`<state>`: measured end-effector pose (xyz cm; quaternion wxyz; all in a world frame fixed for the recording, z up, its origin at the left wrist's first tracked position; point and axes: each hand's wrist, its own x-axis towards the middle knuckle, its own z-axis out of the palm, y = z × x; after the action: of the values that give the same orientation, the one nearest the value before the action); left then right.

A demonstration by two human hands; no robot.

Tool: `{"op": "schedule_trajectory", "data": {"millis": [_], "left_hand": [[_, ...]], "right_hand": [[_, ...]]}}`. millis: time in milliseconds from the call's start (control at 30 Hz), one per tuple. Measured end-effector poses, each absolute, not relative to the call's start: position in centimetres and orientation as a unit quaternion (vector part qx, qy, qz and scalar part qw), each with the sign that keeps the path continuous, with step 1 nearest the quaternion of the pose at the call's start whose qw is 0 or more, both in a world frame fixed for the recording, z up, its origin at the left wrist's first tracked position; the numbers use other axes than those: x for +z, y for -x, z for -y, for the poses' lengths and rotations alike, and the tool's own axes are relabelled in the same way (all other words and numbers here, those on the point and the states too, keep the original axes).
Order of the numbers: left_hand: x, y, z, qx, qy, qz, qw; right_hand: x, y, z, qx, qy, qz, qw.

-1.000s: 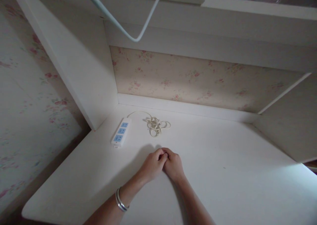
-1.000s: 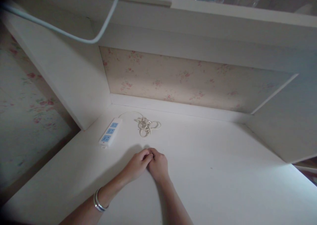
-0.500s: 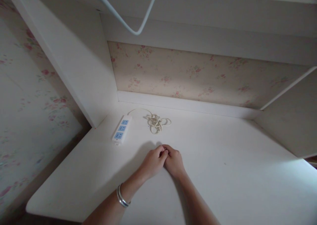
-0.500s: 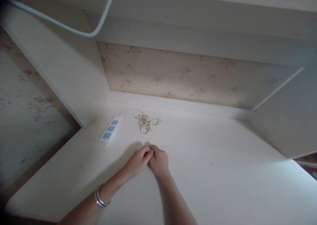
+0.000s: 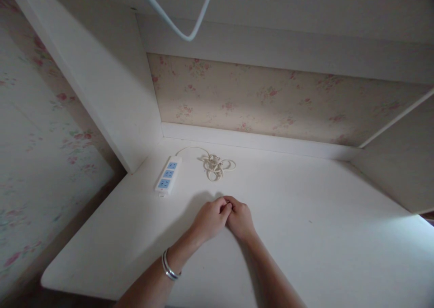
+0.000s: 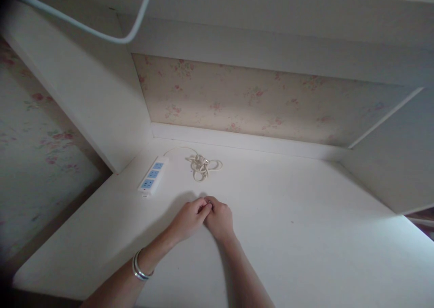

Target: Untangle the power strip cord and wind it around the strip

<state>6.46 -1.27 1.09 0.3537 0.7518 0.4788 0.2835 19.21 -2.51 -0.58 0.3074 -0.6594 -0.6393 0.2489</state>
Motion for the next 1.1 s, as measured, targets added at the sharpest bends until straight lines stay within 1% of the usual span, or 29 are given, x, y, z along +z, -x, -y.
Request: {"op": "schedule_trajectory", "data": {"millis": [333,700,933,1100], "left_hand": [[1.15,-6.04,1.43,0.238,-0.787,-0.505,0.262],[1.11,-6.25,1.46,0.242,-0.763,-0.507,0.319],[1.48,-6.36,1.43,0.208,-0.766,-0.521,0.314],[1.44,-6.31,1.45,0.209,-0.765,-0.521,0.315]], "right_hand": [[-0.7,-19.15,2.51,0.235,0.662,0.646,0.3],[-0.74,-19.16,2.53,0.235,0.658,0.65,0.299],[-0.77,-19.17,2.51,0.215,0.662,0.663,0.277],[-0.67,-19.09,2.46,0.212,0.665,0.663,0.27]]}}
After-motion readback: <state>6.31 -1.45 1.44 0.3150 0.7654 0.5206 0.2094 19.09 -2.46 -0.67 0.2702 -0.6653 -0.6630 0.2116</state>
